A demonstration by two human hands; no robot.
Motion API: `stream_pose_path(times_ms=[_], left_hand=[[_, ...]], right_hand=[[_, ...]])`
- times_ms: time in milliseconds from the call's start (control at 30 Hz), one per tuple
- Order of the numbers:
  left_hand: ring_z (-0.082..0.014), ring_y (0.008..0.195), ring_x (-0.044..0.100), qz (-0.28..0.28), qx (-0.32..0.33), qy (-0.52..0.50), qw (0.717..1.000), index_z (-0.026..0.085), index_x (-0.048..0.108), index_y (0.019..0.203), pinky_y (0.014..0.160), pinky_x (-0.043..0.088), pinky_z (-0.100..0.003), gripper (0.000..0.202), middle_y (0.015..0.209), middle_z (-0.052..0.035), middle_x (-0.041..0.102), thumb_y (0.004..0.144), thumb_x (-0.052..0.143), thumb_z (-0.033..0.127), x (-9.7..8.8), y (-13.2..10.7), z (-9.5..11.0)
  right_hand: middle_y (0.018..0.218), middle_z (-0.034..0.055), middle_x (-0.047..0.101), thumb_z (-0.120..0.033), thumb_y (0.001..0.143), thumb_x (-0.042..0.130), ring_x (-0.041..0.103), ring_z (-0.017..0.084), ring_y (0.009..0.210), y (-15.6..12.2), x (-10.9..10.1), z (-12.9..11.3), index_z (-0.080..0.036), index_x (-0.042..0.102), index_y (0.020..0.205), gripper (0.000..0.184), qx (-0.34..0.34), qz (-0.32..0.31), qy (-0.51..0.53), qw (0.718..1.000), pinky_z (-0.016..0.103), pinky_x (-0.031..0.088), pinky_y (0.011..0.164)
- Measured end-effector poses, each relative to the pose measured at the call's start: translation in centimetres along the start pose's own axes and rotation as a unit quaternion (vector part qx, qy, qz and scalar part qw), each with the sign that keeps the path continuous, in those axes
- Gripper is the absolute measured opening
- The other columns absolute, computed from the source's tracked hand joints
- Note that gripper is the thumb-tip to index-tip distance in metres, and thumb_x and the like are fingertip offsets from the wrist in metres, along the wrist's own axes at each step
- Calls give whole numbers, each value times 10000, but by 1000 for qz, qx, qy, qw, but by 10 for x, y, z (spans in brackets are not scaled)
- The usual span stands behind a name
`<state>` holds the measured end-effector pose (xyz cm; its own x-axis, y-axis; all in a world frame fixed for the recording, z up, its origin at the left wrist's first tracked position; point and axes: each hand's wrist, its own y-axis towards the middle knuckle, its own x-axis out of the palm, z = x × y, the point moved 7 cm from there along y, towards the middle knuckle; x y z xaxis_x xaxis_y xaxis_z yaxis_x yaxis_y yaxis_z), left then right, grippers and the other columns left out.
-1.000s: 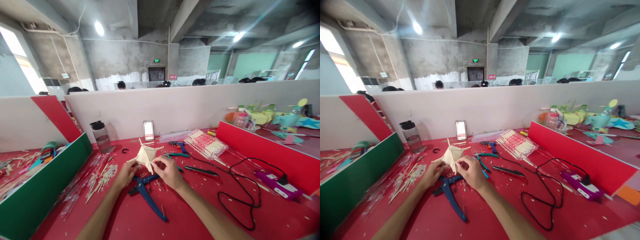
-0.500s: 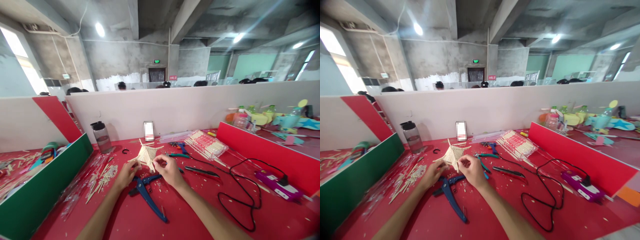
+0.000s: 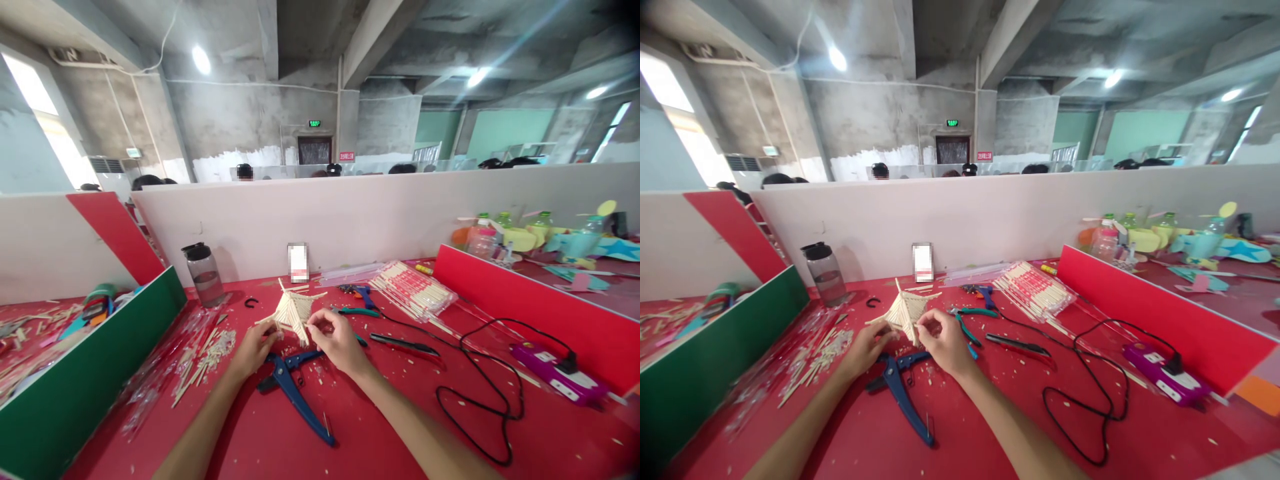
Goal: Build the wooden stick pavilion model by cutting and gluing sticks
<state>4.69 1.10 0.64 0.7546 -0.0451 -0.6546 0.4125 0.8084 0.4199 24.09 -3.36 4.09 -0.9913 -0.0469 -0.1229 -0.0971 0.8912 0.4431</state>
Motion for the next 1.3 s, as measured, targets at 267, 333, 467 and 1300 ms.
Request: stream_pose_path(times_ms=[267, 333, 467, 1300], left_hand=[[-188, 804, 614, 0, 3, 14, 1000, 178, 627, 840, 761, 456, -284, 272, 845, -42, 684, 951, 487, 384, 0, 0, 1], [-190, 807, 612, -2, 4, 18, 1000, 176, 632, 856, 761, 454, -289, 276, 848, -44, 681, 956, 477, 381, 0, 0, 2], [-194, 790, 609, -4, 3, 27, 1000, 177, 628, 848, 745, 455, -295, 281, 824, -43, 674, 953, 475, 389, -1, 0, 3], [-199, 763, 622, 8, -4, 21, 1000, 179, 648, 838, 738, 475, -291, 296, 813, -52, 694, 937, 490, 409, -2, 0, 6]], right_hand=[[828, 24, 675, -254, 871, 597, 620, 148, 721, -2, -2, -13, -182, 648, 866, 88, -62, 15, -103, 993, 238, 489, 664], [819, 22, 672, -251, 873, 600, 615, 147, 716, -3, -2, -16, -185, 647, 857, 83, -78, 21, -127, 989, 240, 484, 666], [806, 20, 661, -247, 885, 587, 604, 144, 690, -4, -3, -17, -190, 628, 841, 83, -91, 27, -150, 984, 240, 475, 634], [893, 43, 671, -192, 923, 517, 632, 192, 849, -2, -11, -27, -215, 627, 932, 113, -167, 19, -196, 966, 292, 486, 792]])
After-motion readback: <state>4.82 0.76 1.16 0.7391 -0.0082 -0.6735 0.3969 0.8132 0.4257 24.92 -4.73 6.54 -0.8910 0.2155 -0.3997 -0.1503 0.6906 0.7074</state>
